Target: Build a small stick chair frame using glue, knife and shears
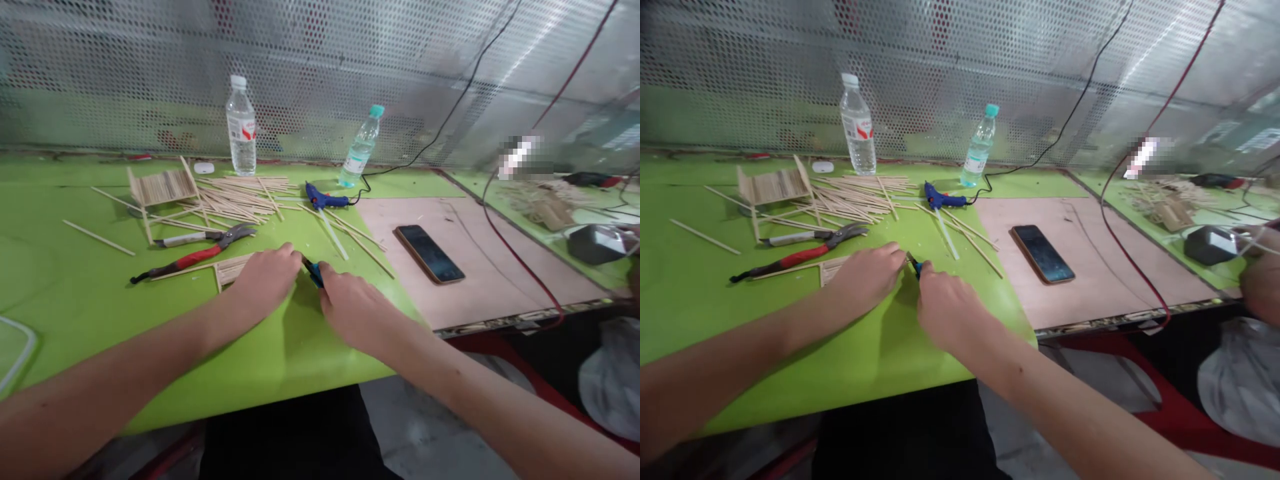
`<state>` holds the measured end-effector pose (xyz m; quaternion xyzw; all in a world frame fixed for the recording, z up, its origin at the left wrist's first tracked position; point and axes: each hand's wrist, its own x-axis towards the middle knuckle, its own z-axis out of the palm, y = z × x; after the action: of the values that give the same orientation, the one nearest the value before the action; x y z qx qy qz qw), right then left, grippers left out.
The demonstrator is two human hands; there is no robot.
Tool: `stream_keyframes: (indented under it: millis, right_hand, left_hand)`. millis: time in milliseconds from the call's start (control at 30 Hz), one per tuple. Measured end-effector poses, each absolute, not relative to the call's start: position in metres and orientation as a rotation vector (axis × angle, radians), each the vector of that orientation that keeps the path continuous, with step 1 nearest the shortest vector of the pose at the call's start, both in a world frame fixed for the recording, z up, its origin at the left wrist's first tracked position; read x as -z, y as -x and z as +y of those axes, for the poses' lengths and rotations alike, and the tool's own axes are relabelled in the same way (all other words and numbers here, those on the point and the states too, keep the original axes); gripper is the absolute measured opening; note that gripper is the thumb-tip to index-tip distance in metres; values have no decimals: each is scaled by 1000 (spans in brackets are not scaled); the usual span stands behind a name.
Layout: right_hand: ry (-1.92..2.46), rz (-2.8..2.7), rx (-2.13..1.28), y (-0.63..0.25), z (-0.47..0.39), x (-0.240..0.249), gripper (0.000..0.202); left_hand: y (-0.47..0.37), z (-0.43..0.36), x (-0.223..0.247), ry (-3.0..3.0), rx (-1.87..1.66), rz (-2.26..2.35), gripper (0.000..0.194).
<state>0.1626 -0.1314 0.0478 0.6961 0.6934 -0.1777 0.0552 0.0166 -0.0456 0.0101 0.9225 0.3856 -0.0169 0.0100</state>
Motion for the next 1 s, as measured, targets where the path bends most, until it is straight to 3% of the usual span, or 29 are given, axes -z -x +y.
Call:
stream_keyframes:
  millis: [133, 300, 367, 467, 667, 800, 1000]
  right_hand:
    - [-2147, 2167, 562, -167, -132, -41, 50]
    - [-2161, 2255, 733, -193, -126, -48, 20]
    - [-2156, 2276, 816, -205, -118, -53, 16]
    - [-2246, 2301, 777, -216, -99, -52, 26]
    - [-2392, 2391, 287, -198, -57, -23, 52]
    - [-2225, 2506, 197, -192, -50, -6, 50]
    - [-2056, 2578, 235, -206, -56, -3, 51]
  left_hand:
    - [-14, -41, -3, -2870, -11, 1230, 28]
    - [-12, -39, 2, -2841, -142, 1236, 26]
    - [-11, -36, 1, -2809, -231, 1243, 28]
    - [-6, -30, -2, -2740, -408, 1256, 30]
    - [2, -26, -6, -2683, -793, 1194, 20]
    - [3, -28, -8, -2741, -1113, 1016, 20]
    - [5, -29, -11, -2860, -1197, 958, 15]
